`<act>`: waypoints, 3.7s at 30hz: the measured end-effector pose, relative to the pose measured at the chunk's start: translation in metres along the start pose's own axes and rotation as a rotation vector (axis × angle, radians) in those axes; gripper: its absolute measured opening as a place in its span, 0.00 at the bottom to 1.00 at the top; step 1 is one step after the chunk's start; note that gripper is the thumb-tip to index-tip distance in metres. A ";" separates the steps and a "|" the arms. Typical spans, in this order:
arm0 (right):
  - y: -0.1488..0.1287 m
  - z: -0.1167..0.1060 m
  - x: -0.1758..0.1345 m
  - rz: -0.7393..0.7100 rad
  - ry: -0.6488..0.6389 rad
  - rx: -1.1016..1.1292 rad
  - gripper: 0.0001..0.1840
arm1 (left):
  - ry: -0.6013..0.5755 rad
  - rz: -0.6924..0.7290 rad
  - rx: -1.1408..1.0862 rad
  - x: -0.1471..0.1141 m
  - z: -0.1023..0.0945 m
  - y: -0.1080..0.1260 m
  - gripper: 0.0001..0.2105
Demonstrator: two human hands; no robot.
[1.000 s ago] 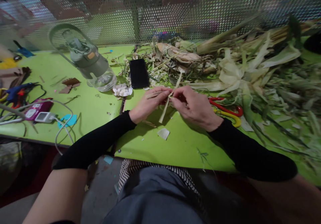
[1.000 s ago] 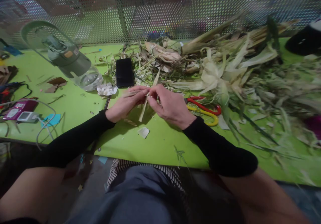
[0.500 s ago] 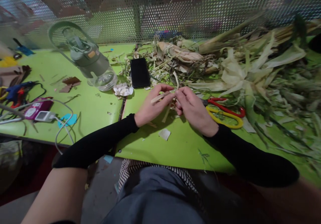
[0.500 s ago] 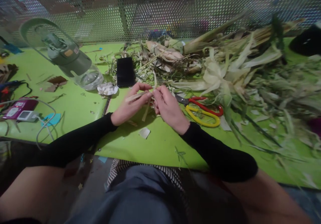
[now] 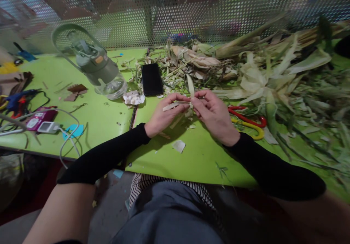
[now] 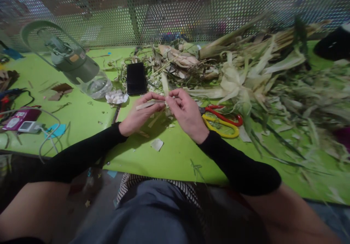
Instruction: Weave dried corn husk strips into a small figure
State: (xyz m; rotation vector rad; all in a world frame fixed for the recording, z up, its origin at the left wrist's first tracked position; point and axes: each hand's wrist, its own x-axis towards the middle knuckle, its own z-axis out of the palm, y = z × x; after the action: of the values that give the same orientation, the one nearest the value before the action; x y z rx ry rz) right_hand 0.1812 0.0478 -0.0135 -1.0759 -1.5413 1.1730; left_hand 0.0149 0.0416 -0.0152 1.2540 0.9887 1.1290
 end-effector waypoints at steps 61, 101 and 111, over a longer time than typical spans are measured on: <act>-0.006 -0.004 0.000 -0.089 -0.031 -0.163 0.15 | -0.097 0.076 0.288 0.004 -0.023 0.021 0.07; -0.002 -0.009 0.003 -0.294 0.185 -0.399 0.17 | -0.096 -0.121 -0.102 0.005 -0.007 0.005 0.04; 0.006 -0.007 0.002 -0.475 0.017 -0.930 0.15 | -0.046 -0.134 -0.263 0.006 -0.006 -0.005 0.11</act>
State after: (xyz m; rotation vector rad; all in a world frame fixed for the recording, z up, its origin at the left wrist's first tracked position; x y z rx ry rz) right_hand 0.1881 0.0524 -0.0183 -1.1575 -2.2353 0.0774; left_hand 0.0110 0.0488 -0.0204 0.9841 0.8460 1.0822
